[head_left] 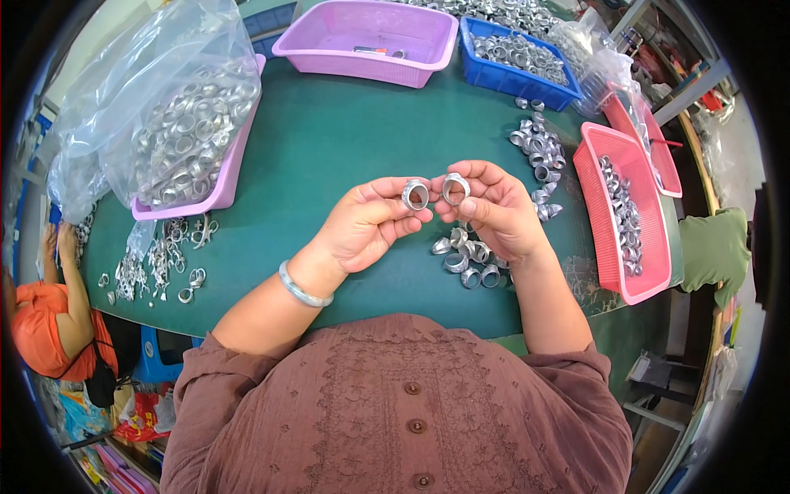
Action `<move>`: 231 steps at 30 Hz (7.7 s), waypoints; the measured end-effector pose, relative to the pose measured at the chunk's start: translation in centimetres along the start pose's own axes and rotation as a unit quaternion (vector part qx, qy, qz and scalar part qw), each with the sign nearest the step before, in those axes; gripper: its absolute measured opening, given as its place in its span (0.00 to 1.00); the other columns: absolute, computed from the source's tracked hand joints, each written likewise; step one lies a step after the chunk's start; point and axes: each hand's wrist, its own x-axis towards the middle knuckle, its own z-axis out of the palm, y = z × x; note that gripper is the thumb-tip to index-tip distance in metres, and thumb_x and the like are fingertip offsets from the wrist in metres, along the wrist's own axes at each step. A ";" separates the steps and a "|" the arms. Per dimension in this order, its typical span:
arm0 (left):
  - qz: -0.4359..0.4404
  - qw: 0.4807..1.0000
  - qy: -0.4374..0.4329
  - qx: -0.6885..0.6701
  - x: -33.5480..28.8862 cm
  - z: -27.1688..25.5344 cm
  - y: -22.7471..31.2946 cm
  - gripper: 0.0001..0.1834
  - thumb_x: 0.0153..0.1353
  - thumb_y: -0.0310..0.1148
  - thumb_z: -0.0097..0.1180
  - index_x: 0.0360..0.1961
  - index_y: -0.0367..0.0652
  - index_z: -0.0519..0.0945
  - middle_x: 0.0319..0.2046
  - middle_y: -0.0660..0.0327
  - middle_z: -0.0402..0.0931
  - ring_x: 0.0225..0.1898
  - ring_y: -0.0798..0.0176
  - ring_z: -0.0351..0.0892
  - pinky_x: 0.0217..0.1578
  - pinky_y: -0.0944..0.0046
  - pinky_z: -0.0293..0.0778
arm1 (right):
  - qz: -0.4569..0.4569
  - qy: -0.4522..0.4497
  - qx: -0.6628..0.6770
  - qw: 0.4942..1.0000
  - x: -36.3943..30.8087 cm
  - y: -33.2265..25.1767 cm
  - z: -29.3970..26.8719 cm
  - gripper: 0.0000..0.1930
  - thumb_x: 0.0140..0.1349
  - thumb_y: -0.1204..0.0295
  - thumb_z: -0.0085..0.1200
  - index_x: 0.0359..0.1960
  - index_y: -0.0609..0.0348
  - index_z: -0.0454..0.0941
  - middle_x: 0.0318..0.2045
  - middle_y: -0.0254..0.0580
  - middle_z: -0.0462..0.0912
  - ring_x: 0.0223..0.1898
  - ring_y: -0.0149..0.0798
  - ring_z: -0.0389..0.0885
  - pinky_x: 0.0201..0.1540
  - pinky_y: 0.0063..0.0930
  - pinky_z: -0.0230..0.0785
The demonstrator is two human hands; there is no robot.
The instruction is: The person picks up metal rings from the table, rotates them, and turns them over by hand.
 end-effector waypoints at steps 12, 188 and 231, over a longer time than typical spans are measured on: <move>-0.014 0.995 -0.059 -0.082 0.5 -0.7 -0.2 0.20 0.61 0.29 0.43 0.51 0.25 0.64 0.49 0.49 0.69 0.38 0.64 0.76 0.40 0.69 0.76 | -0.004 0.005 0.001 1.000 -0.1 -0.1 0.0 0.19 0.55 0.78 0.54 0.49 0.67 0.66 0.43 0.55 0.75 0.42 0.43 0.78 0.44 0.31 0.73; -0.034 0.992 0.038 0.114 0.0 -0.8 -1.1 0.14 0.59 0.23 0.48 0.46 0.36 0.74 0.35 0.59 0.74 0.29 0.73 0.70 0.33 0.75 0.70 | -0.262 0.414 -0.644 0.588 -4.7 -10.5 -5.2 0.10 0.53 0.74 0.56 0.37 0.63 0.77 0.30 0.40 0.79 0.31 0.32 0.77 0.36 0.23 0.69; 0.090 0.958 -0.063 0.266 -0.6 -0.1 -2.0 0.18 0.56 0.23 0.53 0.50 0.38 0.70 0.41 0.63 0.73 0.43 0.70 0.71 0.47 0.69 0.67 | -0.216 -0.010 -0.578 0.787 -1.7 0.7 1.5 0.19 0.37 0.79 0.64 0.31 0.59 0.69 0.32 0.42 0.74 0.35 0.46 0.72 0.38 0.34 0.65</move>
